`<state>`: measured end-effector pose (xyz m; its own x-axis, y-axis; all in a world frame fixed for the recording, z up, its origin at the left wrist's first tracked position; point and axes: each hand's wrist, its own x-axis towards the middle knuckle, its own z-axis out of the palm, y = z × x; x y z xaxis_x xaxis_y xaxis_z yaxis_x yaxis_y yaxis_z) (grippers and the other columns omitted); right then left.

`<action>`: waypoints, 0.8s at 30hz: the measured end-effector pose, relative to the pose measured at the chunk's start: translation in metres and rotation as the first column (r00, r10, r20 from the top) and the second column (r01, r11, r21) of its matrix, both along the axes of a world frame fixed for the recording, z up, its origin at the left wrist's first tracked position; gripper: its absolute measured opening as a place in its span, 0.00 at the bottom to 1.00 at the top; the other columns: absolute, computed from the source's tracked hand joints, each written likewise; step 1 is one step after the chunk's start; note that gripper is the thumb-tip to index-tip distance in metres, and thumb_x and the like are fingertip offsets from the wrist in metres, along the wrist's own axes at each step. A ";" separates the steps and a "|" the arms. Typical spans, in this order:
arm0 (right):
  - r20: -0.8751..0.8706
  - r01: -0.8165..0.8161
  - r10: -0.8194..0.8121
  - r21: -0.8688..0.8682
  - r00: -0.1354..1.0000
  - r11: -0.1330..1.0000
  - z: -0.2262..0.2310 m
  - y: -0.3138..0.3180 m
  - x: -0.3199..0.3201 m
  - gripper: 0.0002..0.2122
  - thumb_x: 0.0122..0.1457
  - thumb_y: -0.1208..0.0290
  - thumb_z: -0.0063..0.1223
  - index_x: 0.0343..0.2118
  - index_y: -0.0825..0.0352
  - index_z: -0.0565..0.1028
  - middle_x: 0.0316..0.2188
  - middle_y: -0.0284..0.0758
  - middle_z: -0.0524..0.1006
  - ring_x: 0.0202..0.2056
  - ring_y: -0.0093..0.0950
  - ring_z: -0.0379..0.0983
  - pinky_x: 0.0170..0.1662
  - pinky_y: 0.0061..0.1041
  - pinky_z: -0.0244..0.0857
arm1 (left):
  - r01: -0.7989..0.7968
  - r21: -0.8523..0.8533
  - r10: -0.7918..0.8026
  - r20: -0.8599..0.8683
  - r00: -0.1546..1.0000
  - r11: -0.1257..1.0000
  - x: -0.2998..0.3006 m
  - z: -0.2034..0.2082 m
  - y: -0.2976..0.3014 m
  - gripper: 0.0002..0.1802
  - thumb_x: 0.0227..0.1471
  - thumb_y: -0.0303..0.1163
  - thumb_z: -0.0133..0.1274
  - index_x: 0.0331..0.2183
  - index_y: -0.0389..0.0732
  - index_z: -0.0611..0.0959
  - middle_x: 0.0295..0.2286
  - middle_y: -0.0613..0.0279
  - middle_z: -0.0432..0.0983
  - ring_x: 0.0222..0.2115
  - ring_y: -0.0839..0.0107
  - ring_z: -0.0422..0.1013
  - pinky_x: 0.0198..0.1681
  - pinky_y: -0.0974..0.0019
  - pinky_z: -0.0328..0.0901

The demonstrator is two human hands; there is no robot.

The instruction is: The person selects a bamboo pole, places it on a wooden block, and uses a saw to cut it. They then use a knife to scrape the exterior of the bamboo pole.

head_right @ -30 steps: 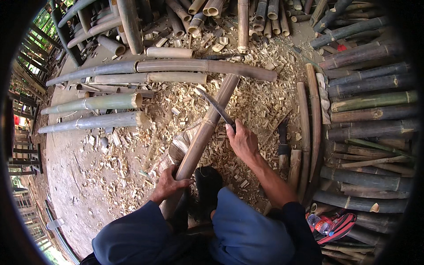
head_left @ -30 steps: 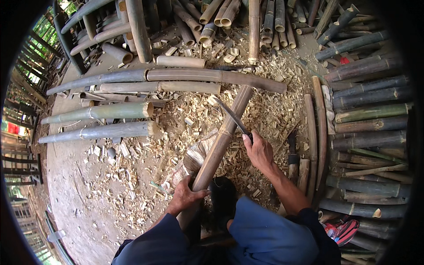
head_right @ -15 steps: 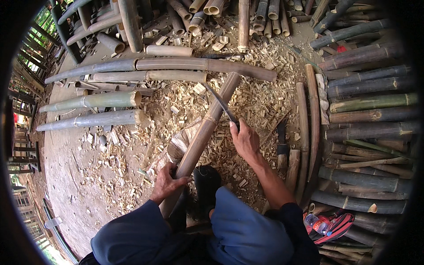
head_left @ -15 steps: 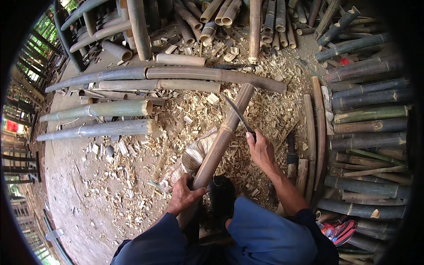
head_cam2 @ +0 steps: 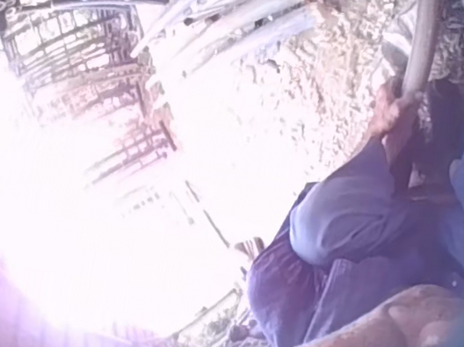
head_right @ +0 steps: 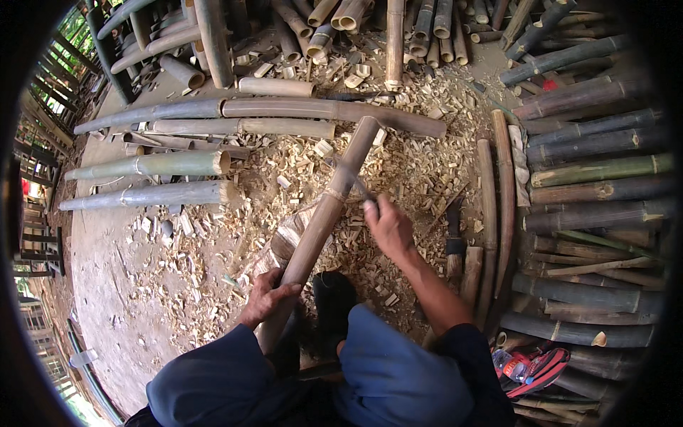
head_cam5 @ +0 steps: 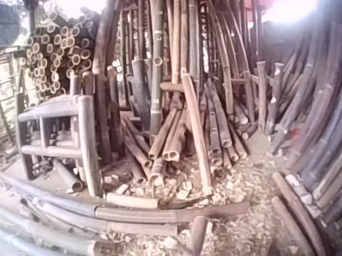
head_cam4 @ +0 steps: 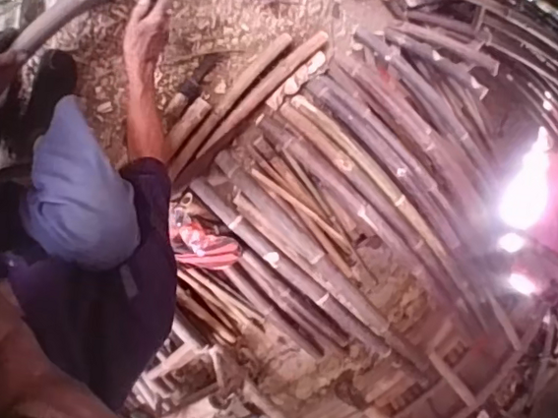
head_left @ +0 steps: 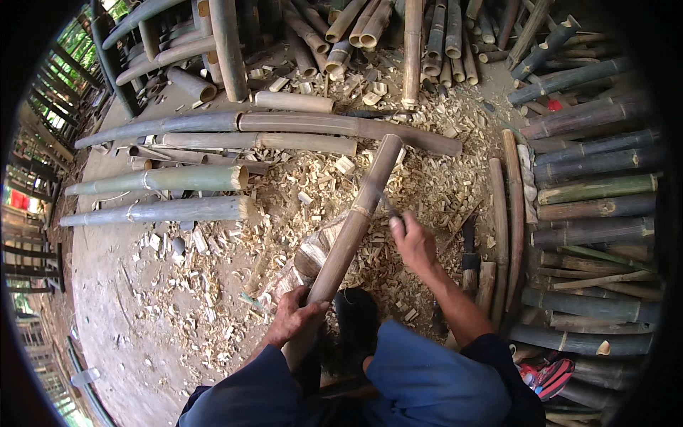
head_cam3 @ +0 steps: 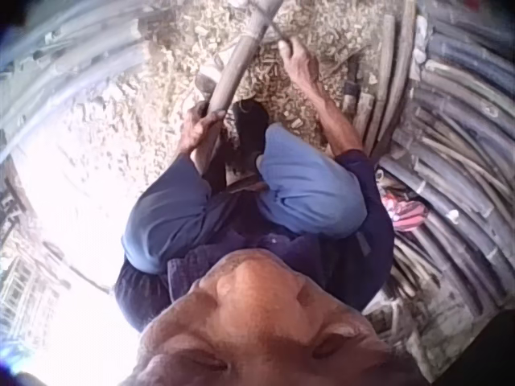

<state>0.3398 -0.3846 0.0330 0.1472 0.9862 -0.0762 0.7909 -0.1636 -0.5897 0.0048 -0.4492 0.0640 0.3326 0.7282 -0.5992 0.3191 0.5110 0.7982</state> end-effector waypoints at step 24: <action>-0.180 0.091 -0.119 -0.153 0.976 0.984 0.021 0.025 -0.004 0.20 0.72 0.50 0.42 0.38 0.65 0.72 0.18 0.28 0.69 0.15 0.21 0.64 0.14 0.26 0.59 | 0.134 -0.094 -0.148 -0.166 0.975 0.987 -0.002 0.003 0.006 0.34 0.42 0.45 0.72 0.42 0.28 0.80 0.31 0.50 0.81 0.33 0.63 0.78 0.40 0.57 0.72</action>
